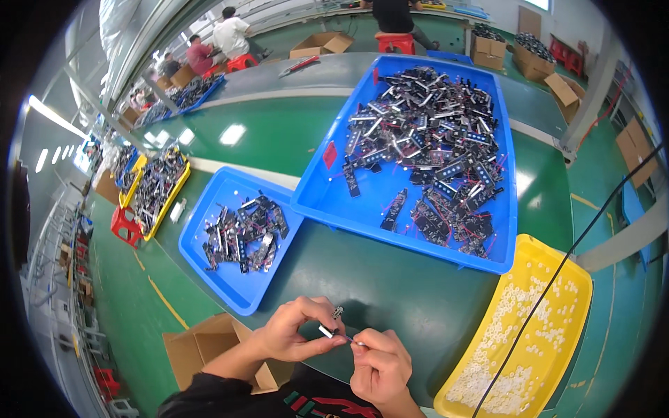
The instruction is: The person repeatedly picks small circuit boards from a blue bin and attaches small white cylindrical components to them by hand. The person handles the boards one at a time, inserting the components into specific slots on the circuitry. The completed units are placed into a separate blue bin on the table.
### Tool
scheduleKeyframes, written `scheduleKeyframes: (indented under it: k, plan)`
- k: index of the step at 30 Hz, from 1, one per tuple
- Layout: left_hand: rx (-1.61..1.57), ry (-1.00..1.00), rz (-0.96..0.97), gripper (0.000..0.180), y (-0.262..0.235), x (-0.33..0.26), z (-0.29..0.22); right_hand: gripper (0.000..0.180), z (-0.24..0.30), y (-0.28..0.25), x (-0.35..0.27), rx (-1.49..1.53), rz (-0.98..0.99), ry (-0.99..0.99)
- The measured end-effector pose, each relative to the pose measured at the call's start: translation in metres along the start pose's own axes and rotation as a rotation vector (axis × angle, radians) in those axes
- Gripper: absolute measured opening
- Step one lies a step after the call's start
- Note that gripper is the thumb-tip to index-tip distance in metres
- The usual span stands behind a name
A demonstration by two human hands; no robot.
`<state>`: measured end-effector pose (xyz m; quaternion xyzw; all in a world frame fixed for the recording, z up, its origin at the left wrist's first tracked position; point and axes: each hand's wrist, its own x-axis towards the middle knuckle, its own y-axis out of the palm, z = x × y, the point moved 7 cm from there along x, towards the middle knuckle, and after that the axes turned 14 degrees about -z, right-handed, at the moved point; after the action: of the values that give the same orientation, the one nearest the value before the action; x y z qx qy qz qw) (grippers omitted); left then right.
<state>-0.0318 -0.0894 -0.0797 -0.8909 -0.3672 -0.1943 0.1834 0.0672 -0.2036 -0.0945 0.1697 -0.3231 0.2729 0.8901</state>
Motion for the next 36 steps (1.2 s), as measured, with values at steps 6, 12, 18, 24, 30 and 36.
scheduleKeyframes:
  k: [6, 12, 18, 24, 30, 36]
  plan:
    - [0.356, -0.016, -0.08, 0.023, -0.053, 0.013, -0.021, 0.044, 0.018, 0.0, 0.012, -0.352, 0.295, 0.136]
    - [1.003, -0.338, -0.467, 0.024, -0.21, 0.034, 0.001, 0.02, 0.035, -0.064, 0.024, -0.692, 0.427, -0.004]
    - [1.444, -0.307, -0.207, 0.021, -0.315, 0.041, 0.066, 0.027, 0.015, -0.138, 0.031, -1.141, 0.35, 0.112]
    - [1.643, -0.506, -0.022, 0.026, -0.296, 0.057, 0.09, 0.043, -0.007, -0.146, 0.02, -1.413, 0.493, 0.09]
    - [1.584, -0.11, 0.013, 0.031, -0.184, 0.107, 0.037, 0.029, -0.019, -0.159, 0.016, -1.254, 0.454, 0.063]
    - [1.232, 0.13, 0.164, 0.031, -0.072, 0.156, 0.053, 0.021, -0.024, -0.149, 0.023, -1.122, 0.368, 0.241]
